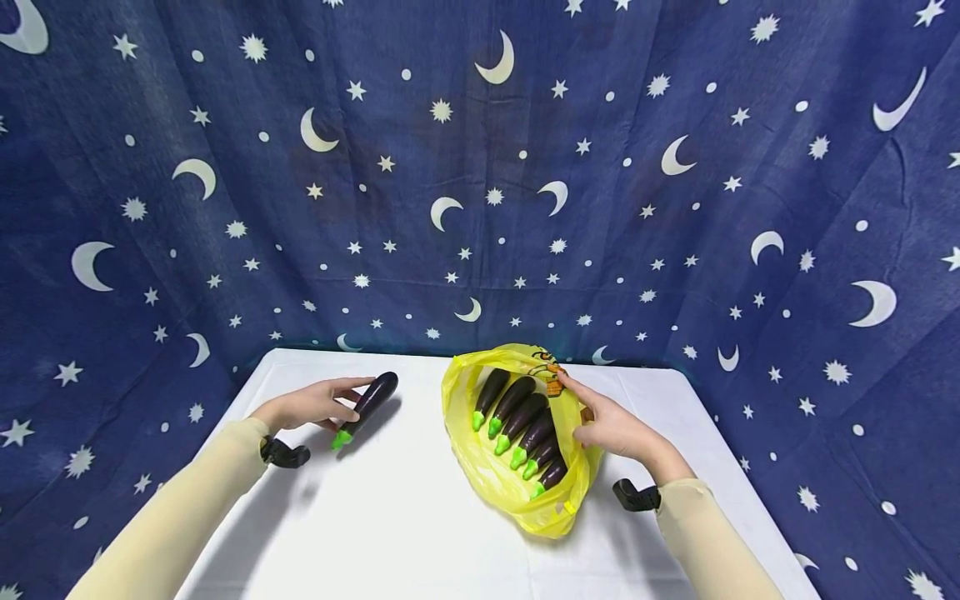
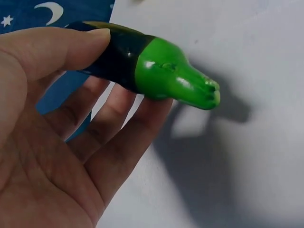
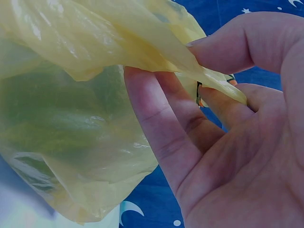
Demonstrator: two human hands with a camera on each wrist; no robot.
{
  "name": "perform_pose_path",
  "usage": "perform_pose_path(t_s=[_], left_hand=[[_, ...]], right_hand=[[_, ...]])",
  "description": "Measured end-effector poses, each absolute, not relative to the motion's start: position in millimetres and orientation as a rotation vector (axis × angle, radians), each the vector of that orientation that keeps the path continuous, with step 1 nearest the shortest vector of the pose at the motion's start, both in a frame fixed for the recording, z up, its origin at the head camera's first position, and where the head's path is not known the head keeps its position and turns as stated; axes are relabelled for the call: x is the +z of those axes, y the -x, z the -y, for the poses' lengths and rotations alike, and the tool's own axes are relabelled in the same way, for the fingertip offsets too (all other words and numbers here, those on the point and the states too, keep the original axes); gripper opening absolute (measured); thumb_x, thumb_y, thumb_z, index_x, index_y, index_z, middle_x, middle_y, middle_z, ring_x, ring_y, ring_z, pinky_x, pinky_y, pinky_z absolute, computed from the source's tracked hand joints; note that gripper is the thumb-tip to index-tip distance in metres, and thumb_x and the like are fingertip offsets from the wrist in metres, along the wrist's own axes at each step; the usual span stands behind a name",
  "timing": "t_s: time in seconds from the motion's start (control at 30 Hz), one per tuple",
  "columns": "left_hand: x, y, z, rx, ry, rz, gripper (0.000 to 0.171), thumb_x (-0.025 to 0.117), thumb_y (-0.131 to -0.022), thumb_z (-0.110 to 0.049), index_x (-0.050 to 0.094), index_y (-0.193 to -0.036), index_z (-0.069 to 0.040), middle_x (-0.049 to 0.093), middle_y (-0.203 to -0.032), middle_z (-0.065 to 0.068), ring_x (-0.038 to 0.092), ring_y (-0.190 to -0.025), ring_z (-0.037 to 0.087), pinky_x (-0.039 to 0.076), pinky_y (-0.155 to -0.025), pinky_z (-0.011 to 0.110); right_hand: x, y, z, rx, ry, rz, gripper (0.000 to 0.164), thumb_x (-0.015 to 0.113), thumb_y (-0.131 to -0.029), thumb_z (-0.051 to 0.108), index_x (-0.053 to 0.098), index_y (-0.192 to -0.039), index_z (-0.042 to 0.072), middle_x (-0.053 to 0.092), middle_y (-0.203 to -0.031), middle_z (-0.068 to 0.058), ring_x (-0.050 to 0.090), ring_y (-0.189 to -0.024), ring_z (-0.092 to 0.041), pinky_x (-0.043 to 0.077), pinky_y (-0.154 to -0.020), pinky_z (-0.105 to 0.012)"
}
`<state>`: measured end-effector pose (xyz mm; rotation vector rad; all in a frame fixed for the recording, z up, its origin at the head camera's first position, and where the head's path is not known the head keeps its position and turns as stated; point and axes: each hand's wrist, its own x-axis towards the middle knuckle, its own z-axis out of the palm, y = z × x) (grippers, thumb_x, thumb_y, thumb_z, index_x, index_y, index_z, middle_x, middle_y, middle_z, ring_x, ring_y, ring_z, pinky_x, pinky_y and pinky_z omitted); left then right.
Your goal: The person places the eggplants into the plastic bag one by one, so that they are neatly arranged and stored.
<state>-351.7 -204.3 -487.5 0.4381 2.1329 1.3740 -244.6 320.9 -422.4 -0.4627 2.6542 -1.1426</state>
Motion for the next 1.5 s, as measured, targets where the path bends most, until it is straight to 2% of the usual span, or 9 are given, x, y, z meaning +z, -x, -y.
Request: perform_pose_path(t_s=[0.23, 0.53, 0.7, 0.9, 1.07, 1.3, 1.5], left_hand=[[-487.3, 348.2, 189.1, 1.367, -0.478, -2.062, 0.078, 0.072, -0.093, -0.008, 0.036, -0.161, -0.020, 0.052, -0.140, 0.017, 0.065, -0.105, 0.025, 0.058, -0.082, 0.045], [-483.6, 342.5, 160.3, 1.345, -0.554, -2.011, 0.076, 0.072, -0.093, -0.009, 0.039, -0.160, -0.024, 0.055, -0.138, 0.014, 0.067, -0.103, 0.026, 0.059, -0.082, 0.045], [-482.2, 340.0, 145.2, 1.332, -0.584, -1.984, 0.076, 0.073, -0.092, -0.009, 0.041, -0.159, -0.026, 0.055, -0.136, 0.013, 0.068, -0.100, 0.026, 0.059, -0.082, 0.045], [-482.1, 337.4, 130.5, 1.302, -0.600, -1.992, 0.075, 0.074, -0.091, -0.010, 0.044, -0.157, -0.028, 0.056, -0.135, 0.011, 0.067, -0.101, 0.025, 0.060, -0.081, 0.045], [-481.2, 334.2, 119.8, 1.296, -0.630, -1.982, 0.074, 0.073, -0.092, -0.010, 0.044, -0.157, -0.028, 0.057, -0.135, 0.010, 0.066, -0.102, 0.024, 0.060, -0.081, 0.044], [-479.5, 332.4, 104.4, 1.291, -0.691, -1.949, 0.073, 0.071, -0.093, -0.009, 0.043, -0.157, -0.029, 0.058, -0.134, 0.009, 0.067, -0.101, 0.024, 0.060, -0.081, 0.044], [-480.6, 333.4, 89.9, 1.296, -0.726, -1.948, 0.073, 0.071, -0.094, -0.009, 0.041, -0.159, -0.026, 0.057, -0.135, 0.011, 0.068, -0.100, 0.022, 0.060, -0.081, 0.042]], right_hand=[[-423.2, 243.5, -322.3, -1.141, 0.512, -2.657, 0.099, 0.065, -0.079, 0.002, 0.020, -0.165, 0.020, 0.025, -0.166, -0.017, 0.042, -0.138, -0.040, 0.044, -0.104, -0.044], [-423.7, 245.1, -322.3, -1.156, 0.467, -2.655, 0.099, 0.063, -0.079, 0.002, 0.021, -0.165, 0.024, 0.028, -0.166, -0.011, 0.047, -0.134, -0.034, 0.046, -0.099, -0.033], [-423.9, 244.8, -322.5, -1.155, 0.482, -2.653, 0.099, 0.064, -0.079, 0.002, 0.020, -0.166, 0.022, 0.028, -0.165, -0.014, 0.047, -0.133, -0.036, 0.047, -0.098, -0.034], [-422.2, 244.2, -321.6, -1.163, 0.452, -2.644, 0.100, 0.064, -0.079, 0.002, 0.021, -0.165, 0.025, 0.029, -0.165, -0.011, 0.048, -0.131, -0.034, 0.047, -0.097, -0.034], [-421.8, 243.7, -322.8, -1.154, 0.481, -2.654, 0.100, 0.065, -0.078, 0.002, 0.021, -0.165, 0.023, 0.028, -0.165, -0.014, 0.048, -0.130, -0.035, 0.046, -0.099, -0.042], [-422.8, 243.6, -323.6, -1.183, 0.474, -2.636, 0.099, 0.064, -0.079, 0.000, 0.021, -0.165, 0.024, 0.029, -0.165, -0.013, 0.049, -0.131, -0.036, 0.049, -0.096, -0.033], [-422.4, 243.2, -322.9, -1.193, 0.447, -2.625, 0.099, 0.064, -0.079, 0.000, 0.021, -0.165, 0.025, 0.029, -0.165, -0.012, 0.049, -0.131, -0.036, 0.049, -0.095, -0.032]])
